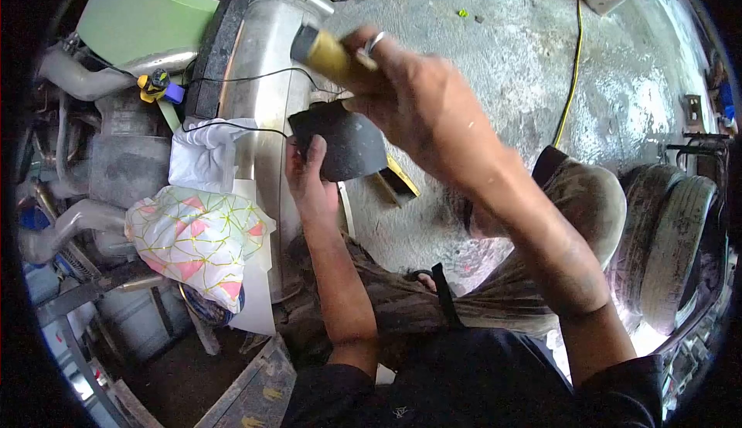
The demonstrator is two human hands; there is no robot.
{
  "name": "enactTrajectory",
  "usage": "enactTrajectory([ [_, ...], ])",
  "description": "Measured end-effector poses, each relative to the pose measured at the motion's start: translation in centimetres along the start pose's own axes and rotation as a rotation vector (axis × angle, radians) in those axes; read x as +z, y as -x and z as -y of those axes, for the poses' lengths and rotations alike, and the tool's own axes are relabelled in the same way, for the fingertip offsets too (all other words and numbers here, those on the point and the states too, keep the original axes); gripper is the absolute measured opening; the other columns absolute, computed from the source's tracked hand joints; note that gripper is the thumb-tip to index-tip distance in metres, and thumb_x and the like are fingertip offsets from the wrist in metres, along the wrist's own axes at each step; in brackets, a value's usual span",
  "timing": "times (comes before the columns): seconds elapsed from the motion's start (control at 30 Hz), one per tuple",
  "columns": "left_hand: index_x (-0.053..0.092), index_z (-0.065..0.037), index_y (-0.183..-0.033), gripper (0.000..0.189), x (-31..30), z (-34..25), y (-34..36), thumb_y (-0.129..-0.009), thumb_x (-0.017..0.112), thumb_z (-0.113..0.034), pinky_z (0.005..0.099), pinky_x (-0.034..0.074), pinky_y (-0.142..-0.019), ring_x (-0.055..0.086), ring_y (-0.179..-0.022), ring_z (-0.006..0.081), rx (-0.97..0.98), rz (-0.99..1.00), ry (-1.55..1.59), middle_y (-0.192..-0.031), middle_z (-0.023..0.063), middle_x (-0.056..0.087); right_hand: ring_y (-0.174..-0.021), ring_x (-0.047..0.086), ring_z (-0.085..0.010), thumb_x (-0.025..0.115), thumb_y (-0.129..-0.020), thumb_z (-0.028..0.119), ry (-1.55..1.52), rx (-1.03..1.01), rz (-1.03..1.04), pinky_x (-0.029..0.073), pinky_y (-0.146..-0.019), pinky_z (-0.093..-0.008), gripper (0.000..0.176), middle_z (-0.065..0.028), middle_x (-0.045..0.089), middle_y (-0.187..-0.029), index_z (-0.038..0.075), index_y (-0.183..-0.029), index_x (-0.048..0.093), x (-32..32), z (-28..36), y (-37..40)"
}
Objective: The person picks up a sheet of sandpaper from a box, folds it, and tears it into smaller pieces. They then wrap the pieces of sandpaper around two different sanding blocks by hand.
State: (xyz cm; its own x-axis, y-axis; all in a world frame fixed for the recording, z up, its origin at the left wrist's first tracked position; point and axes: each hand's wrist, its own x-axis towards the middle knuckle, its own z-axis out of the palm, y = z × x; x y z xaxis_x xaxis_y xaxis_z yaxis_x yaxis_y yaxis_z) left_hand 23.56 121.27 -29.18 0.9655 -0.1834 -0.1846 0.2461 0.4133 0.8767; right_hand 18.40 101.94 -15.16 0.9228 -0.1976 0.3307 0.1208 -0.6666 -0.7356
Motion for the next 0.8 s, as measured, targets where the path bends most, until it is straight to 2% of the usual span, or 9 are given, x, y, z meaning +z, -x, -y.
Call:
enactTrajectory([
  [0.13, 0.053, -0.003, -0.122, 0.042, 0.3, 2.9, 0.2, -0.087, 0.072, -0.017, 0.0372, 0.049, -0.093, 0.059, -0.104, 0.0203, -0.085, -0.015, 0.110, -0.114, 0.0082, 0.060, -0.082, 0.067, -0.0340, 0.059, -0.087, 0.009, 0.262, -0.031, 0.145, 0.054, -0.069, -0.0433, 0.038, -0.0182, 0.066, -0.091, 0.009, -0.124, 0.054, 2.3, -1.4, 1.6],
  [0.23, 0.054, -0.004, -0.120, 0.038, 0.6, 3.4, 0.3, -0.091, 0.068, -0.024, 0.0357, 0.054, -0.080, 0.062, -0.096, 0.0192, -0.141, -0.069, 0.170, -0.108, 0.0075, 0.062, -0.088, 0.066, -0.0309, 0.053, -0.087, 0.008, 0.379, -0.041, 0.251, 0.055, -0.072, -0.0402, 0.032, -0.0135, 0.063, -0.098, 0.010, -0.119, 0.060, 3.9, -2.4, 2.7],
  [0.3, 0.056, -0.005, -0.121, 0.034, 0.5, 3.0, 0.5, -0.094, 0.062, -0.025, 0.0362, 0.052, -0.081, 0.063, -0.097, 0.0201, -0.241, 0.120, 0.267, -0.110, 0.0070, 0.065, -0.089, 0.066, -0.0321, 0.053, -0.087, 0.008, 0.428, -0.093, 0.326, 0.055, -0.073, -0.0407, 0.026, -0.0135, 0.064, -0.099, 0.008, -0.111, 0.063, 4.4, -3.0, 3.1],
  [0.33, 0.057, -0.007, -0.118, 0.031, -0.1, 2.9, 0.3, -0.095, 0.060, -0.027, 0.0334, 0.051, -0.063, 0.064, -0.086, 0.0185, -0.233, 0.275, 0.301, -0.103, 0.0059, 0.067, -0.089, 0.066, -0.0321, 0.053, -0.087, 0.008, 0.428, -0.104, 0.332, 0.055, -0.073, -0.0407, 0.026, -0.0135, 0.064, -0.099, 0.008, -0.111, 0.063, 4.4, -3.1, 3.1],
  [0.47, 0.059, -0.008, -0.115, 0.028, 0.1, 2.4, 0.9, -0.095, 0.061, -0.027, 0.0327, 0.046, -0.050, 0.064, -0.078, 0.0180, -0.261, 0.234, 0.382, -0.098, 0.0053, 0.067, -0.097, 0.065, -0.0324, 0.055, -0.086, 0.010, 0.432, -0.086, 0.456, 0.054, -0.078, -0.0416, 0.021, -0.0164, 0.064, -0.104, 0.004, -0.104, 0.064, 4.8, -3.1, 3.2],
  [0.63, 0.058, -0.007, -0.118, 0.029, -0.3, 1.4, 0.4, -0.091, 0.063, -0.019, 0.0350, 0.050, -0.054, 0.065, -0.083, 0.0184, -0.199, 0.216, 0.023, -0.101, 0.0054, 0.066, -0.095, 0.065, -0.0374, 0.071, -0.082, 0.023, 0.268, -0.240, 0.382, 0.053, -0.080, -0.0439, 0.029, -0.0202, 0.060, -0.119, 0.001, -0.101, 0.065, 5.1, -3.6, 4.0],
  [0.7, 0.061, -0.005, -0.112, 0.030, -0.1, 1.5, 1.1, -0.087, 0.068, -0.018, 0.0294, 0.051, -0.050, 0.066, -0.075, 0.0141, -0.210, 0.083, -0.010, -0.096, 0.0033, 0.067, -0.096, 0.065, -0.0369, 0.070, -0.082, 0.026, 0.235, -0.034, 0.530, 0.053, -0.081, -0.0437, 0.032, -0.0204, 0.062, -0.112, 0.001, -0.100, 0.064, 3.9, -1.8, 2.6],
  [0.77, 0.060, -0.004, -0.112, 0.029, -1.0, 1.8, 0.4, -0.087, 0.066, -0.017, 0.0281, 0.050, -0.050, 0.065, -0.075, 0.0145, -0.107, 0.122, -0.069, -0.096, 0.0039, 0.067, -0.096, 0.064, -0.0365, 0.070, -0.082, 0.030, 0.196, 0.179, 0.668, 0.053, -0.083, -0.0435, 0.034, -0.0207, 0.063, -0.106, 0.001, -0.099, 0.064, 2.4, 0.3, 1.4],
  [0.8, 0.060, -0.004, -0.112, 0.027, -1.2, 1.2, 0.4, -0.088, 0.064, -0.016, 0.0271, 0.049, -0.049, 0.065, -0.074, 0.0140, 0.219, 0.225, -0.554, -0.096, 0.0050, 0.067, -0.091, 0.065, -0.0362, 0.067, -0.084, 0.028, 0.189, -0.015, 0.493, 0.054, -0.080, -0.0431, 0.031, -0.0201, 0.065, -0.100, 0.001, -0.100, 0.062, 1.9, 0.9, 1.2],
])
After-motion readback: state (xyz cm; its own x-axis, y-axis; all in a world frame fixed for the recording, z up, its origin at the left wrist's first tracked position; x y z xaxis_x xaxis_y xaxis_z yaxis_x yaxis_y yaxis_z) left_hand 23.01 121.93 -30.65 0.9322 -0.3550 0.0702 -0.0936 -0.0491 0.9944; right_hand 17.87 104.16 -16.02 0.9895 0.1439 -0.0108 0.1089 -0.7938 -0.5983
